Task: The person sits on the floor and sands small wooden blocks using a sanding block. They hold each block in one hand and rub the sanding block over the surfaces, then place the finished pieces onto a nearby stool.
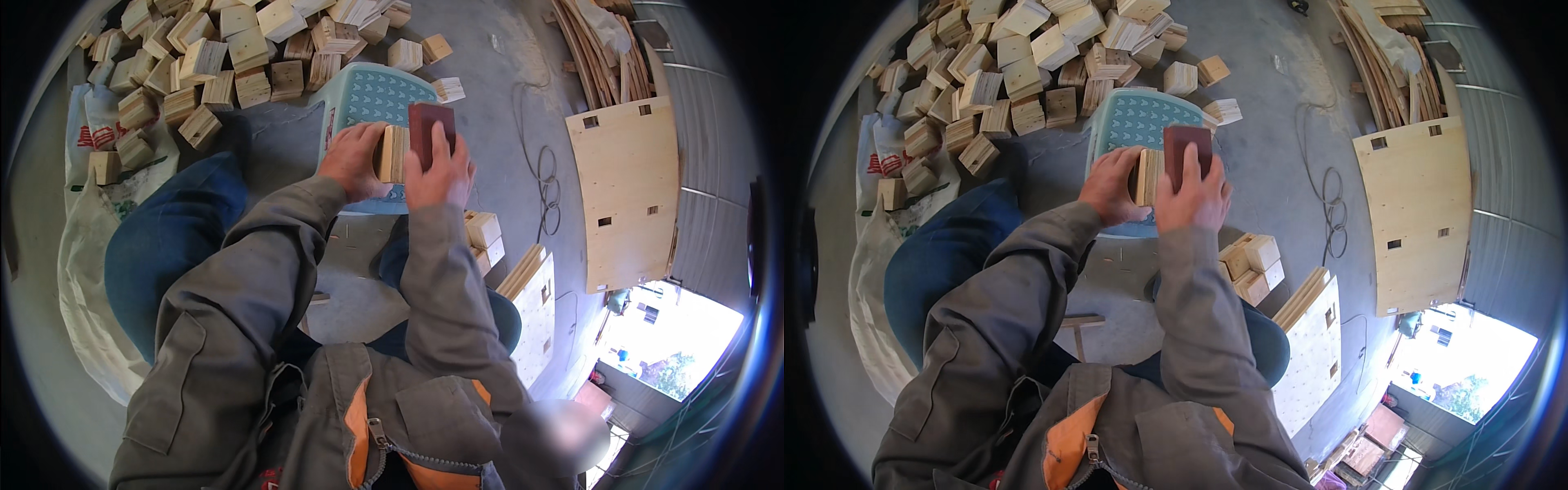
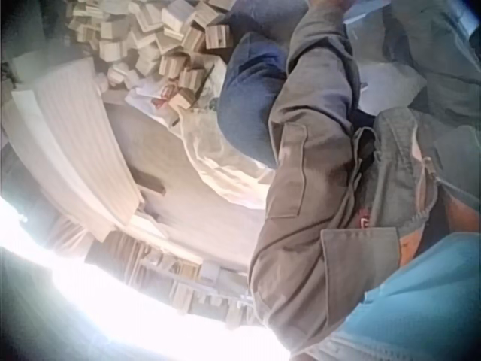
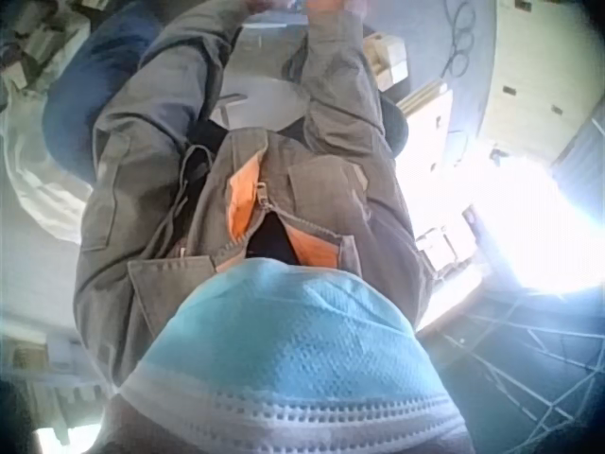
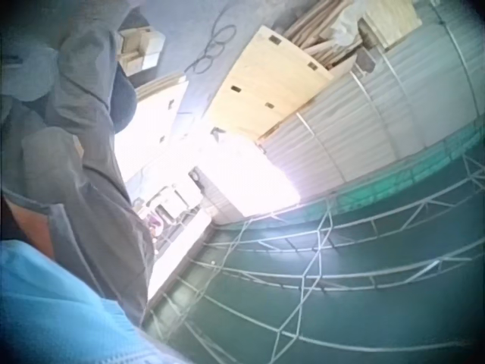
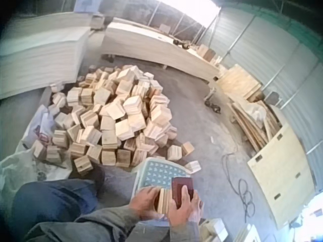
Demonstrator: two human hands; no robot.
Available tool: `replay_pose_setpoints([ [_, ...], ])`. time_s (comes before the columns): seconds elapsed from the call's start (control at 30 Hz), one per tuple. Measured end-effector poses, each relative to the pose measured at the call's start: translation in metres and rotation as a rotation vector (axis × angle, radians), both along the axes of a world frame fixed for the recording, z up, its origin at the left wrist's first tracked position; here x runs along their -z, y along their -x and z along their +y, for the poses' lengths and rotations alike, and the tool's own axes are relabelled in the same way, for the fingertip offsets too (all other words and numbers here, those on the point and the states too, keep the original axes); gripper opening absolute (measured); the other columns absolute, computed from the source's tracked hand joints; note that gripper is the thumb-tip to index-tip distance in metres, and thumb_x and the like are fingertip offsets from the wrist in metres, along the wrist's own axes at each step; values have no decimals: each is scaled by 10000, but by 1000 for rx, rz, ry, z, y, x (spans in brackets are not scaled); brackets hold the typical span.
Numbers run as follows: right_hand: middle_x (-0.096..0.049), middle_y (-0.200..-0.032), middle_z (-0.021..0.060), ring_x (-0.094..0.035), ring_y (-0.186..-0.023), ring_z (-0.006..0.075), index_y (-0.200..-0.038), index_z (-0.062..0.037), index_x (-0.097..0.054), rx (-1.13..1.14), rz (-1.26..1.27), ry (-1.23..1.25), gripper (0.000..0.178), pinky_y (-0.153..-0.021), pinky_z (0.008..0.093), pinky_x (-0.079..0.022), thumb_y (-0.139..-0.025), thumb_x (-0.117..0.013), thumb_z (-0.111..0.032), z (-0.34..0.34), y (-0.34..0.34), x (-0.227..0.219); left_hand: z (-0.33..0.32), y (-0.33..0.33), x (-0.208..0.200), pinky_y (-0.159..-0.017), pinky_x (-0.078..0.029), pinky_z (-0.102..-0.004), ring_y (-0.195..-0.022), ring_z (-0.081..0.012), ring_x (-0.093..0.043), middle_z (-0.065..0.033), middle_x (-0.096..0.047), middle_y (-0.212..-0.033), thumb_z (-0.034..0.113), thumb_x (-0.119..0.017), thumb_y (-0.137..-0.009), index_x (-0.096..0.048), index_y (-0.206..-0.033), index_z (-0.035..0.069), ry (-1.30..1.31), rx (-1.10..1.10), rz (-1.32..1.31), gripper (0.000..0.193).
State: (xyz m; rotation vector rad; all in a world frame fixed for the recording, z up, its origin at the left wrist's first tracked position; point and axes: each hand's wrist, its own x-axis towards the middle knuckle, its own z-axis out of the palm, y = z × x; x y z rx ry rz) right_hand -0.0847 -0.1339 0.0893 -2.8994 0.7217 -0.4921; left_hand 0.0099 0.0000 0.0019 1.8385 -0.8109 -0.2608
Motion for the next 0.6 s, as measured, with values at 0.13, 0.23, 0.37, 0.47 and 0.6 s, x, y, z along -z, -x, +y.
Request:
replay_pose_setpoints([
  [0.13,-580,-1524,231,-565,-1354,440,-1531,-162,-643,110,136,-29,678,-1177,524,-450,-918,-785,-414,-14,-51,-16,1,1,-4,-1210,-396,-492,-1391,-383,-545,-144,-609,-1438,221,-975,-598,-512,-1499,116,-23,1,12,1019],
  [0.23,-592,-1515,218,-549,-1374,439,-1526,-161,-651,79,96,1,643,-1174,526,-462,-958,-751,-445,-19,-45,-11,0,3,-3,-1210,-396,-490,-1391,-387,-542,-145,-611,-1434,218,-975,-597,-511,-1500,117,-11,-8,2,1020],
  [0.37,-552,-1517,260,-561,-1322,481,-1514,-132,-648,-22,-9,5,619,-1133,567,-465,-948,-764,-357,0,6,1,3,0,1,-1207,-398,-491,-1387,-397,-542,-157,-613,-1424,227,-949,-615,-515,-1494,97,7,-8,-13,989],
  [0.47,-523,-1515,293,-563,-1289,503,-1520,-128,-633,-51,-48,24,639,-1100,592,-467,-928,-775,-322,30,59,2,0,0,3,-1205,-399,-491,-1378,-399,-550,-162,-615,-1417,224,-941,-618,-516,-1492,92,18,-21,-29,981],
  [0.6,-507,-1513,334,-558,-1297,519,-1518,-112,-636,-41,-65,-2,658,-1087,591,-468,-905,-800,-286,52,102,2,0,1,1,-1204,-403,-492,-1372,-399,-559,-160,-622,-1411,217,-939,-614,-518,-1494,98,9,-16,-28,982],
])
